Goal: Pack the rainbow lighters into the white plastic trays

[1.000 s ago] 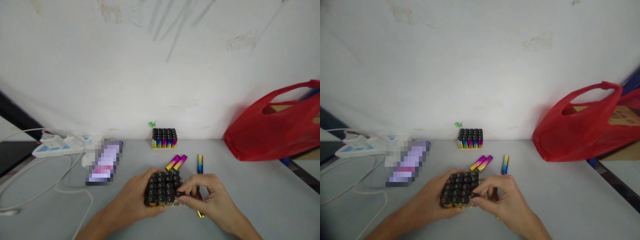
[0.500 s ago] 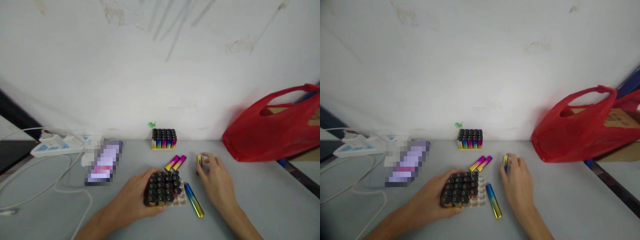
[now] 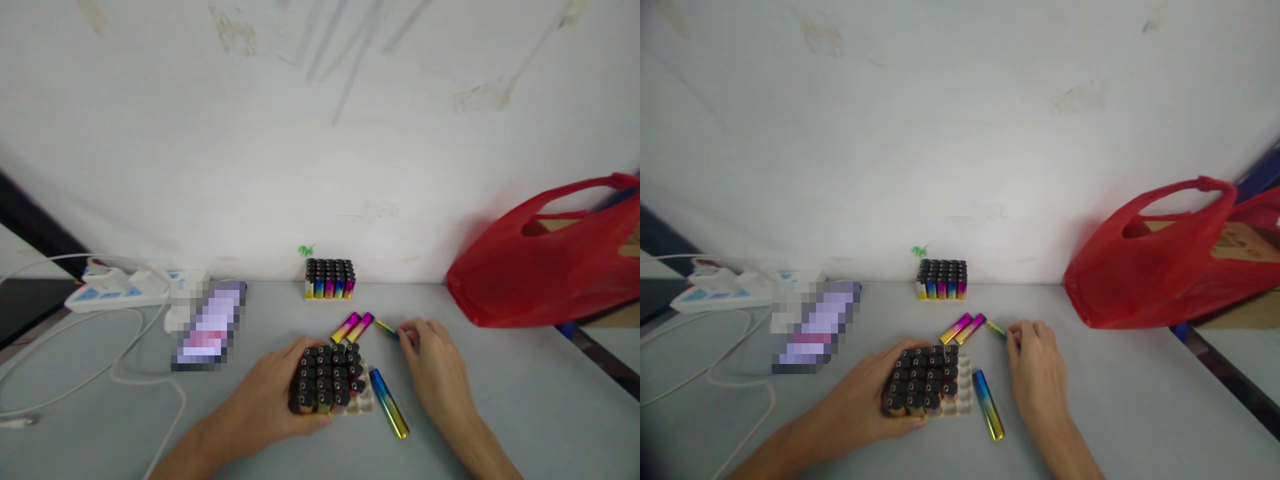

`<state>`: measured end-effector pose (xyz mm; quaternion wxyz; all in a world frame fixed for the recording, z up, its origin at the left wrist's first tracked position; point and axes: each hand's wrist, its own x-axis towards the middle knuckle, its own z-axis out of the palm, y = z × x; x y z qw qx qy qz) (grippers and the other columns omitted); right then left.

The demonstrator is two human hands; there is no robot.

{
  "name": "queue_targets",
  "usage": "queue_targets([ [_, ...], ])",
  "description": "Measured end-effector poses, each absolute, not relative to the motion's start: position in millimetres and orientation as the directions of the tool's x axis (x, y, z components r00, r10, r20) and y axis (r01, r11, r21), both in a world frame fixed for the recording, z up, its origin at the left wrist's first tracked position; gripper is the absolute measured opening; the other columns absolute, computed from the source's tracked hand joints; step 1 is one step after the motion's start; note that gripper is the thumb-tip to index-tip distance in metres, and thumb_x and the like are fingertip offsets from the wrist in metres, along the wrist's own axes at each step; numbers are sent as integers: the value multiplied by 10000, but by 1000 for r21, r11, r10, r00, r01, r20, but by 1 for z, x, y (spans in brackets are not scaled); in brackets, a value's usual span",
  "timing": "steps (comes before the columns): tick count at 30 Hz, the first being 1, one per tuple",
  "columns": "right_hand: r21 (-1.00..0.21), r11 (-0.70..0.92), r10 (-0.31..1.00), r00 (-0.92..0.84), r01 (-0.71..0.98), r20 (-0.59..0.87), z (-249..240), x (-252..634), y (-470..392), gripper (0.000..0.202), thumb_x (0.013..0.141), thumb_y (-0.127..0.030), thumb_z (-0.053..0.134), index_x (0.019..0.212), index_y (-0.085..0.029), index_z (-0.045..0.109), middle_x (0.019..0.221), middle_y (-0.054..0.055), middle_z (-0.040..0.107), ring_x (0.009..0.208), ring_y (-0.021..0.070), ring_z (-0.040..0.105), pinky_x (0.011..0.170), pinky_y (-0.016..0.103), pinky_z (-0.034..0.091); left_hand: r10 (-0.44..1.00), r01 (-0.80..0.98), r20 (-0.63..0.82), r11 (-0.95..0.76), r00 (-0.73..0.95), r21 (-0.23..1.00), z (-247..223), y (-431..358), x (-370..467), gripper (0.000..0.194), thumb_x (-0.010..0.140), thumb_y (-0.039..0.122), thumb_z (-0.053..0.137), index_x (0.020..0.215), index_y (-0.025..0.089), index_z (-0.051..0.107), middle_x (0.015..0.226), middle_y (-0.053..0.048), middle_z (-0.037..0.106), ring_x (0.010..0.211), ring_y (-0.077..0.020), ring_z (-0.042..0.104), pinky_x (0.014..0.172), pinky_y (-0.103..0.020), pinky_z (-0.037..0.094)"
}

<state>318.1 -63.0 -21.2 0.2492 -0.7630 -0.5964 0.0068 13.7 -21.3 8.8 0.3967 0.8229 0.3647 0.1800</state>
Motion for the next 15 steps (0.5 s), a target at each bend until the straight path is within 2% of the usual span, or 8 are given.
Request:
queue_targets([
  [4, -382, -193, 929, 294, 904, 226, -17, 316, -64, 243, 1093, -307, 538, 1080, -192, 751, 1079, 142, 700, 1010, 342, 709, 884, 446, 518, 741, 462, 1, -419, 672, 781, 10, -21, 14, 773, 748, 264, 983, 1420, 333, 607, 1386, -16, 751, 1260, -333, 723, 1066, -392, 549],
  [9, -432, -118, 949, 229, 894, 215, -19, 316, -65, 260, 1071, -430, 606, 1070, -213, 751, 1064, 131, 701, 994, 338, 691, 904, 449, 513, 745, 472, -4, -420, 668, 775, 10, -20, 15, 790, 750, 266, 988, 1431, 351, 597, 1393, 1, 745, 1265, -325, 722, 1070, -390, 548],
  [13, -529, -75, 961, 203, 845, 188, -23, 319, -64, 191, 971, -412, 717, 958, -221, 725, 994, 110, 715, 924, 329, 679, 855, 434, 493, 747, 475, -11, -412, 665, 778, 11, -21, 15, 788, 744, 268, 990, 1424, 346, 599, 1385, 2, 748, 1261, -324, 723, 1069, -393, 548],
  [15, -614, -71, 966, 208, 786, 155, -21, 320, -63, 210, 969, -432, 712, 938, -225, 712, 954, 91, 737, 893, 319, 683, 812, 413, 477, 747, 478, -17, -408, 665, 777, 12, -21, 14, 780, 742, 268, 993, 1415, 341, 605, 1376, -1, 752, 1258, -325, 723, 1071, -395, 545],
])
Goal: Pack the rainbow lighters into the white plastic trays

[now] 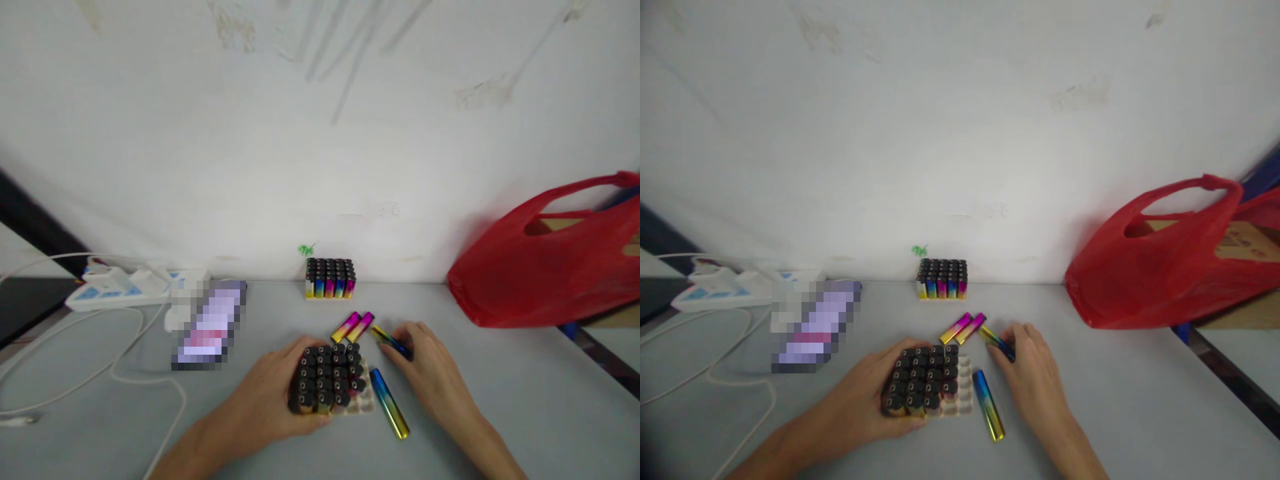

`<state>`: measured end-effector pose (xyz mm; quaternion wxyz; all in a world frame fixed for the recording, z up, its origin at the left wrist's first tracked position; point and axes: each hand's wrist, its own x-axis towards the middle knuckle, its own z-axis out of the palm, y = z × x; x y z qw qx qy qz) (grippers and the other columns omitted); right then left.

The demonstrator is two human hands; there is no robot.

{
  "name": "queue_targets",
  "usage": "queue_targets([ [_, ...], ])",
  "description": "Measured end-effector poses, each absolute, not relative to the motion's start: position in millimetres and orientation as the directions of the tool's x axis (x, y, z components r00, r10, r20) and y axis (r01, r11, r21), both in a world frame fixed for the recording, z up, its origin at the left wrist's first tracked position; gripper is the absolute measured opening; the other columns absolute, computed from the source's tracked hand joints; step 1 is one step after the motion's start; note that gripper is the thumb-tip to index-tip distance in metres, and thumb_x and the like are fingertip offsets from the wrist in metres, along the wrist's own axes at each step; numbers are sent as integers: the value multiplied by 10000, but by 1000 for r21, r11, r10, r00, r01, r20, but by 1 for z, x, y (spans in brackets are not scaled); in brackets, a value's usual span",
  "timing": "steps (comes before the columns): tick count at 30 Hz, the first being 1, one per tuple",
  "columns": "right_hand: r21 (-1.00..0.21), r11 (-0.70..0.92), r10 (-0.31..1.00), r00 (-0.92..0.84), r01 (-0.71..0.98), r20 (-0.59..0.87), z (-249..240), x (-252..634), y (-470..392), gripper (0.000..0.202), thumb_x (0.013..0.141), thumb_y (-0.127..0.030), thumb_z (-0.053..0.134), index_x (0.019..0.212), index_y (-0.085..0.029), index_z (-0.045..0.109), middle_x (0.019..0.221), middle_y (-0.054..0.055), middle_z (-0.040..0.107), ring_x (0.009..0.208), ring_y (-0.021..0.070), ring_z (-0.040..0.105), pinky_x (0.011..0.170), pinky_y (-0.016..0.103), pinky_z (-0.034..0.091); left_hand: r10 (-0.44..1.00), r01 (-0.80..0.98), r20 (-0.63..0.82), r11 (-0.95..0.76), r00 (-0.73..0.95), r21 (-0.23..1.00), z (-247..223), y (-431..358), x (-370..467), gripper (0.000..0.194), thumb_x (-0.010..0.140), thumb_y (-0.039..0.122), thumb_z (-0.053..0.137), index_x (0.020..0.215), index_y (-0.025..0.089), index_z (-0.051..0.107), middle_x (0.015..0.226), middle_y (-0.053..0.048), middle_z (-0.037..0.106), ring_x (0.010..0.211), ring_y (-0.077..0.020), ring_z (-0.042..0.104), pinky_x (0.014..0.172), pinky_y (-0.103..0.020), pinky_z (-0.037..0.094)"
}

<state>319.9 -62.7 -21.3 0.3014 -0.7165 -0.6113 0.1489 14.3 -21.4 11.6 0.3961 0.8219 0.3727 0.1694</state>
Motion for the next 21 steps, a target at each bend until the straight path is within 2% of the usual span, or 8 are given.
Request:
queue_targets([
  [4, -768, -62, 979, 189, 637, 78, -11, 315, -60, 304, 992, -527, 690, 995, -233, 769, 891, 51, 778, 801, 284, 661, 733, 375, 437, 747, 471, -11, -408, 664, 782, 11, -21, 13, 790, 742, 268, 996, 1423, 342, 603, 1383, -5, 752, 1249, -326, 725, 1061, -392, 549],
  [7, -860, -22, 978, 191, 510, 89, -1, 309, -60, 345, 940, -566, 766, 990, -228, 817, 871, 47, 774, 789, 266, 625, 731, 365, 431, 743, 461, -1, -414, 669, 785, 11, -20, 14, 787, 744, 268, 996, 1423, 342, 602, 1382, 0, 751, 1249, -316, 724, 1067, -382, 545],
  [10, -928, 40, 972, 202, 371, 122, 7, 305, -61, 420, 902, -593, 821, 743, -223, 703, 722, 9, 628, 720, 215, 528, 687, 340, 390, 747, 473, -12, -409, 665, 781, 12, -20, 15, 787, 737, 254, 995, 1415, 342, 606, 1372, 8, 753, 1246, -309, 726, 1065, -375, 542],
  [12, -955, 73, 965, 220, 288, 141, 9, 304, -62, 490, 917, -600, 820, 687, -226, 602, 719, -11, 533, 721, 192, 480, 677, 326, 373, 748, 475, -12, -409, 664, 779, 12, -21, 14, 795, 733, 248, 994, 1418, 349, 604, 1376, 13, 751, 1247, -306, 727, 1061, -372, 543],
  [14, -978, 84, 963, 237, 190, 129, 9, 303, -62, 450, 958, -594, 791, 765, -224, 625, 786, -7, 537, 766, 190, 495, 704, 316, 398, 747, 471, -4, -415, 665, 778, 11, -21, 14, 786, 742, 264, 991, 1420, 354, 603, 1381, 13, 750, 1249, -306, 725, 1061, -374, 542],
  [17, -996, 69, 977, 204, -55, 56, 8, 300, -64, 366, 1021, -580, 730, 916, -234, 670, 868, 11, 604, 812, 196, 559, 747, 313, 460, 748, 476, 5, -427, 664, 769, 8, -21, 13, 790, 741, 275, 991, 1425, 354, 603, 1386, 6, 750, 1250, -315, 725, 1064, -384, 539],
  [19, -971, 23, 989, 146, -240, -13, 9, 297, -65, 315, 1023, -554, 736, 996, -247, 674, 838, 0, 597, 735, 178, 550, 679, 298, 464, 749, 476, 7, -428, 662, 768, 8, -21, 14, 787, 738, 262, 986, 1422, 349, 605, 1386, 1, 750, 1250, -316, 725, 1067, -384, 539],
  [21, -920, -45, 993, 86, -390, -84, 12, 293, -65, 297, 980, -509, 803, 1078, -258, 678, 770, -36, 519, 625, 142, 448, 572, 262, 404, 747, 465, 12, -426, 665, 776, 9, -20, 14, 767, 747, 257, 976, 1414, 343, 609, 1385, 0, 750, 1253, -311, 723, 1072, -375, 540],
])
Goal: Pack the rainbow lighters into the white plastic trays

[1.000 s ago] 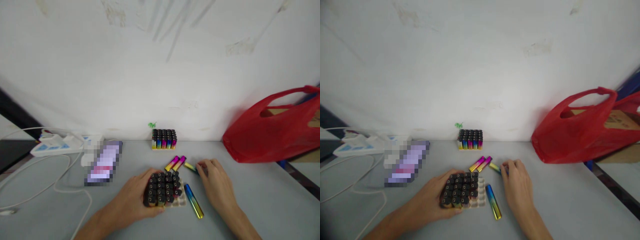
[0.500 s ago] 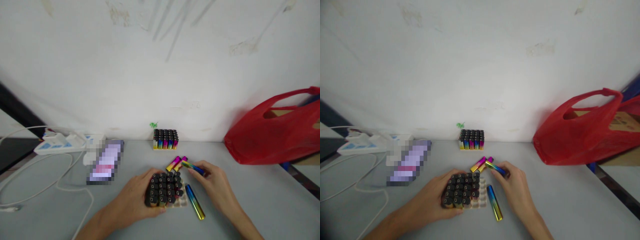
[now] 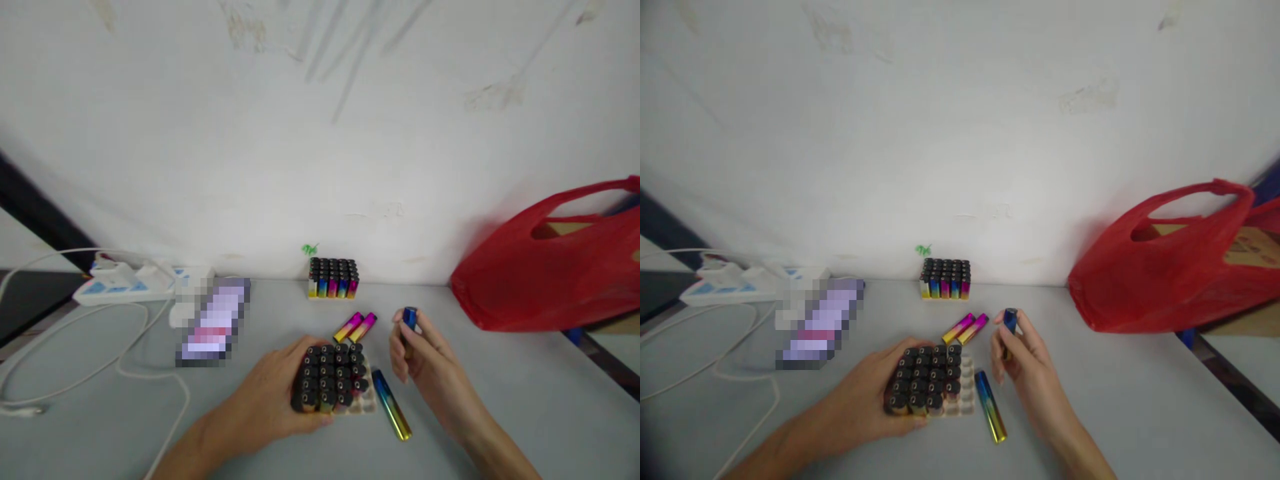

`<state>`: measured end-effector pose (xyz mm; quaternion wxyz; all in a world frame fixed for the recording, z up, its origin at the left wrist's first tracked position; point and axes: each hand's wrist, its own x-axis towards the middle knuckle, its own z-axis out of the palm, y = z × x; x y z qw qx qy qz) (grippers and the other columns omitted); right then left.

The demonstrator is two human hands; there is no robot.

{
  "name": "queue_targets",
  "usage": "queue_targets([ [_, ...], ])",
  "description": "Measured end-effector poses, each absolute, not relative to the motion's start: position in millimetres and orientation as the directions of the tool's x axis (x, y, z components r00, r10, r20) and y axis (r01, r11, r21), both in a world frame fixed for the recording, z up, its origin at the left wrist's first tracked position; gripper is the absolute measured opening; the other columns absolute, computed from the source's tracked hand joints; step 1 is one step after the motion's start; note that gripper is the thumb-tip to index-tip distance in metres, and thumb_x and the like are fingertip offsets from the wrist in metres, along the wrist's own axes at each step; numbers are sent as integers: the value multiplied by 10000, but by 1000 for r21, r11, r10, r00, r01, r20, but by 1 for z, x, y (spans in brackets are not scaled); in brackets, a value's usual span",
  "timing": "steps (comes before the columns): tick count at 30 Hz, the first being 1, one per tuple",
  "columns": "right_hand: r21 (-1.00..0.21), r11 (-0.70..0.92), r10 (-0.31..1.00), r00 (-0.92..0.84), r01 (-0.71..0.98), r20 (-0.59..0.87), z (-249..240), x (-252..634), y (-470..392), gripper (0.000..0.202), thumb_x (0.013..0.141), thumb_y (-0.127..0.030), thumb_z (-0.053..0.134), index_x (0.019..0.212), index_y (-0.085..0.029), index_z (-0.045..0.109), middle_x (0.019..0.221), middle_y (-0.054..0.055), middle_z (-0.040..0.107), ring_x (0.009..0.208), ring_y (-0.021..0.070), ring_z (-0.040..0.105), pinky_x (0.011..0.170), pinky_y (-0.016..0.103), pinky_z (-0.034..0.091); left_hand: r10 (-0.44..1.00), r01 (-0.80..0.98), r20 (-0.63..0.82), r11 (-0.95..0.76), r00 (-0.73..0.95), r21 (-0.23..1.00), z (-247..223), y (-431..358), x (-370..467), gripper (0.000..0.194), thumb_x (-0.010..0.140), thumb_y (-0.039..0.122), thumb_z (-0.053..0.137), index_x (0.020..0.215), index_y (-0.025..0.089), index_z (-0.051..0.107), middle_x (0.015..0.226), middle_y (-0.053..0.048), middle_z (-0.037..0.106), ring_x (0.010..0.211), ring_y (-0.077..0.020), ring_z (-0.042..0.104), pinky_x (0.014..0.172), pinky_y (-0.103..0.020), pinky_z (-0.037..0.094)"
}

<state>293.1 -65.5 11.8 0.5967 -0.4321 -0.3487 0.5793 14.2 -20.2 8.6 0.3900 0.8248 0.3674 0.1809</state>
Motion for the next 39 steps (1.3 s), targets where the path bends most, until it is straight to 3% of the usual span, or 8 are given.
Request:
queue_targets([
  [3, -829, -151, 985, -15, -539, -169, 15, 291, -66, 370, 915, -541, 860, 972, -231, 667, 716, -73, 365, 580, 114, 268, 507, 230, 303, 742, 450, 17, -424, 670, 786, 11, -20, 14, 767, 747, 258, 977, 1415, 345, 610, 1378, 6, 753, 1249, -302, 724, 1068, -360, 543],
  [7, -777, -246, 969, -154, -579, -193, 10, 295, -65, 607, 927, -692, 746, 670, -237, 435, 654, -89, 251, 559, 105, 156, 471, 240, 212, 746, 457, 3, -412, 666, 788, 13, -22, 14, 755, 751, 257, 971, 1411, 341, 615, 1373, 2, 755, 1246, -304, 723, 1071, -363, 543],
  [13, -733, -292, 956, -196, -615, -217, -1, 298, -64, 590, 920, -593, 695, 611, -273, 307, 564, -115, 174, 507, 96, 79, 432, 264, 126, 743, 458, 0, -412, 669, 787, 13, -21, 15, 749, 754, 268, 961, 1415, 331, 614, 1383, -24, 749, 1253, -325, 720, 1076, -390, 548],
  [22, -747, -273, 961, -203, -606, -187, 1, 292, -61, 664, 929, -720, 681, 632, -270, 293, 574, -121, 155, 508, 90, 71, 437, 258, 102, 752, 473, -14, -400, 659, 785, 12, -21, 16, 774, 731, 241, 970, 1408, 340, 607, 1377, -4, 756, 1253, -320, 723, 1073, -387, 542],
  [34, -694, -293, 956, -223, -657, -193, -1, 293, -64, 612, 916, -575, 749, 629, -265, 307, 570, -126, 142, 502, 90, 52, 433, 258, 125, 747, 455, 7, -413, 665, 789, 12, -22, 15, 783, 735, 222, 981, 1410, 346, 606, 1364, 21, 750, 1243, -292, 720, 1064, -360, 527],
  [36, -704, -281, 960, -197, -653, -200, 1, 292, -65, 613, 914, -598, 782, 642, -257, 352, 583, -126, 151, 513, 93, 53, 435, 251, 129, 741, 443, 12, -414, 671, 795, 11, -22, 15, 765, 750, 246, 982, 1410, 347, 608, 1362, 20, 751, 1236, -289, 723, 1059, -355, 529],
  [39, -756, -244, 969, -131, -607, -208, 5, 287, -68, 492, 948, -627, 796, 790, -230, 552, 619, -126, 194, 520, 93, 64, 450, 229, 132, 741, 444, 10, -412, 671, 796, 11, -21, 15, 755, 752, 251, 979, 1406, 336, 611, 1370, 9, 750, 1239, -297, 723, 1061, -359, 531],
])
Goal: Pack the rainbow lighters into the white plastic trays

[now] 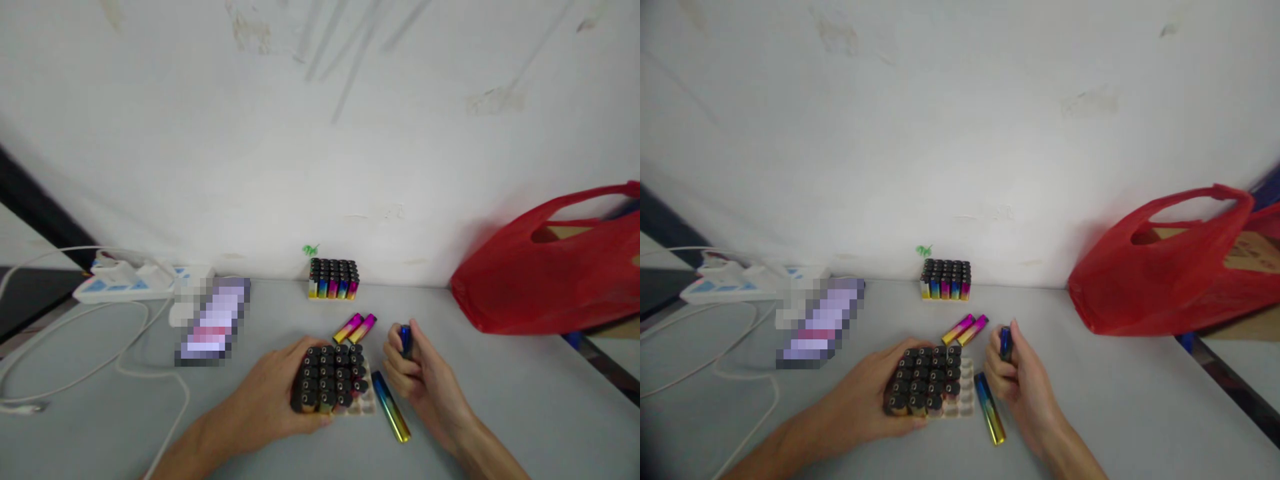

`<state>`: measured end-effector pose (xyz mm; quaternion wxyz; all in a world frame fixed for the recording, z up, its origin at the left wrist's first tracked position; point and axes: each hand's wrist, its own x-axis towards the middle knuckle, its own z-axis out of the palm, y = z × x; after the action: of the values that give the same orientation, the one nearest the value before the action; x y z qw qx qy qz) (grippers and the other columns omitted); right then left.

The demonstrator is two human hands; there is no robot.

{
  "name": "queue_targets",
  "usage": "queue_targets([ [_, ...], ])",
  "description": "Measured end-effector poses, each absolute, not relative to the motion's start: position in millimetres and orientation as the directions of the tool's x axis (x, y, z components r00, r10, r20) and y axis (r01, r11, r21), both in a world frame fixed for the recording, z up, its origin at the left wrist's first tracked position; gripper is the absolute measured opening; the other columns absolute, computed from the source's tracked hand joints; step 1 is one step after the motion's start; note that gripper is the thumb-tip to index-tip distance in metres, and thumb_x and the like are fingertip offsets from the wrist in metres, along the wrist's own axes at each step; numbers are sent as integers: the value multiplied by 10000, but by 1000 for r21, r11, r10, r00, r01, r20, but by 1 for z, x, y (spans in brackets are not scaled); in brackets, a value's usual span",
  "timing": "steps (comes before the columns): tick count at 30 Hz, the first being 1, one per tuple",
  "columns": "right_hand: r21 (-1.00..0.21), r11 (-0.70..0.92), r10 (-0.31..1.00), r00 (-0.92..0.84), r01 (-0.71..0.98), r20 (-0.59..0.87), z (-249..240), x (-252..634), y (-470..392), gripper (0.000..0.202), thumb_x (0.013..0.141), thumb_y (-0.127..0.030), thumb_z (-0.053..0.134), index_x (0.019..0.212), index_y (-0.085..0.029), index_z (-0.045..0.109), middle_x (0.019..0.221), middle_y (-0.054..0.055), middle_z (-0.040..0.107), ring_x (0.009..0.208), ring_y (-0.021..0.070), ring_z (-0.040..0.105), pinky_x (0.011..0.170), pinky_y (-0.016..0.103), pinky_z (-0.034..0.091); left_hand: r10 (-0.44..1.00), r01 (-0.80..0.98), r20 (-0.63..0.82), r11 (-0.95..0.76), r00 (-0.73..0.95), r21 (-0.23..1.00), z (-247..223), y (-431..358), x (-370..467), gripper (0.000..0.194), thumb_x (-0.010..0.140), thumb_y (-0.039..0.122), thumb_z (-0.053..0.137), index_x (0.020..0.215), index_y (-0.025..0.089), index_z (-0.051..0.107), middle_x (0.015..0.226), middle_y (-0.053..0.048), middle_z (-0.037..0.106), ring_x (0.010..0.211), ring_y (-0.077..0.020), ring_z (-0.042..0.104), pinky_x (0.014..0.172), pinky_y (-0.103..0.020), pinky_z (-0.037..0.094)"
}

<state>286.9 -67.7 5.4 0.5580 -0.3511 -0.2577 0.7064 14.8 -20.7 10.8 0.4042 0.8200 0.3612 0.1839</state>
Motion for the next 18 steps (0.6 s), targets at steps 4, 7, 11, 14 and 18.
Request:
queue_targets([
  [4, -859, -178, 984, -83, -479, -157, 11, 281, -73, 403, 1028, -624, 717, 972, -225, 693, 664, -79, 405, 508, 92, 247, 486, 218, 249, 743, 442, 12, -410, 669, 798, 11, -21, 15, 768, 744, 237, 979, 1407, 347, 606, 1379, 15, 751, 1247, -297, 724, 1064, -362, 536],
  [7, -928, -87, 995, -84, -361, -61, 13, 281, -73, 412, 1005, -601, 756, 888, -207, 750, 823, 18, 594, 737, 162, 518, 707, 266, 461, 742, 441, 10, -409, 670, 799, 11, -21, 15, 753, 750, 243, 973, 1400, 347, 608, 1366, 14, 758, 1234, -299, 731, 1054, -364, 541],
  [11, -979, 6, 995, -98, -202, 27, 13, 289, -74, 369, 893, -577, 889, 847, -217, 821, 853, 13, 580, 802, 175, 514, 744, 284, 446, 744, 457, -7, -402, 668, 794, 13, -21, 15, 741, 738, 235, 966, 1388, 326, 623, 1345, -1, 767, 1215, -312, 736, 1042, -366, 549],
  [14, -991, -14, 978, -210, -137, 15, 13, 295, -77, 343, 815, -544, 961, 863, -219, 861, 737, -22, 546, 687, 141, 460, 642, 272, 374, 743, 451, -8, -397, 669, 799, 13, -21, 16, 729, 748, 242, 956, 1391, 316, 621, 1341, -3, 768, 1216, -306, 739, 1025, -358, 559],
  [18, -998, -38, 954, -298, -53, -21, 13, 297, -80, 295, 797, -460, 986, 888, -197, 888, 616, -29, 625, 563, 107, 486, 574, 262, 356, 742, 440, 13, -411, 670, 798, 10, -21, 16, 711, 778, 282, 943, 1407, 322, 615, 1351, -8, 769, 1218, -305, 746, 1017, -357, 572],
])
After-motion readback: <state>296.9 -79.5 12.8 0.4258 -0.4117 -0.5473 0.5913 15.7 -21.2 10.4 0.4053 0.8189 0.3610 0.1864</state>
